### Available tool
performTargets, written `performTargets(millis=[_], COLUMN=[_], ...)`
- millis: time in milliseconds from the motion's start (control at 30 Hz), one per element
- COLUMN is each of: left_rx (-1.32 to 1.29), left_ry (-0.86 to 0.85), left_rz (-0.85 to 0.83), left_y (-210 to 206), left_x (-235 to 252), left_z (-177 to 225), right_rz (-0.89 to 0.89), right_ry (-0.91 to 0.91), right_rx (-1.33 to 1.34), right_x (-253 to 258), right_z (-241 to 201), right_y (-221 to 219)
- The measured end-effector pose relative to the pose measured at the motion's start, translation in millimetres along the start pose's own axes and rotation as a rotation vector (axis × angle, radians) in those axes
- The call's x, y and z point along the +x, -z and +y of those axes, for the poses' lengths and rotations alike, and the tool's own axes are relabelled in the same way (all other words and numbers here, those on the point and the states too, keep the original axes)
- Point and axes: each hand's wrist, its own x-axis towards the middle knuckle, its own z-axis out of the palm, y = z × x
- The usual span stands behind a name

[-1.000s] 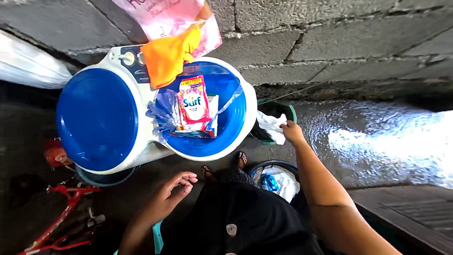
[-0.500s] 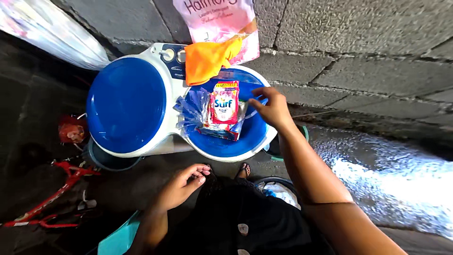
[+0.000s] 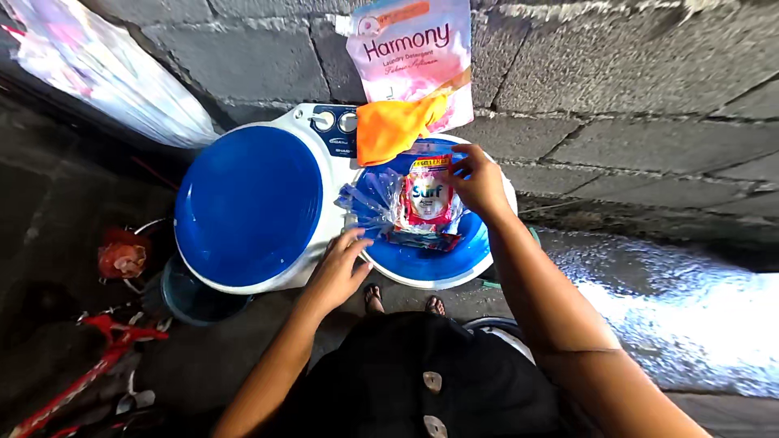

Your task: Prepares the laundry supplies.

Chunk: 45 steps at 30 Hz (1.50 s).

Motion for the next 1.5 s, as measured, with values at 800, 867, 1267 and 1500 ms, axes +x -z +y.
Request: performTargets(millis=[800,867,1267,1500], left_rx=[-0.094,-0.144,-0.276,-0.275], left_ry=[-0.334,-0.35,-0.391,-0.456], left_rz=[0.274,0.302,0.391,0.463], left_y=[81,86,101,123], left_x=[132,128,111,80], left_z=[-7,-5,0,3], right_rz=[-0.021,-0.037,0.222,-0.281], right_ry=[0.12,0.124,0.086,0.427], right_rx=[-0.062,-0.074,-0.252,-0.399], right_x=[-141,-149,-132,-80], right_z=[3,7,-22,-86], right_y=[-28,-33,-38,-134])
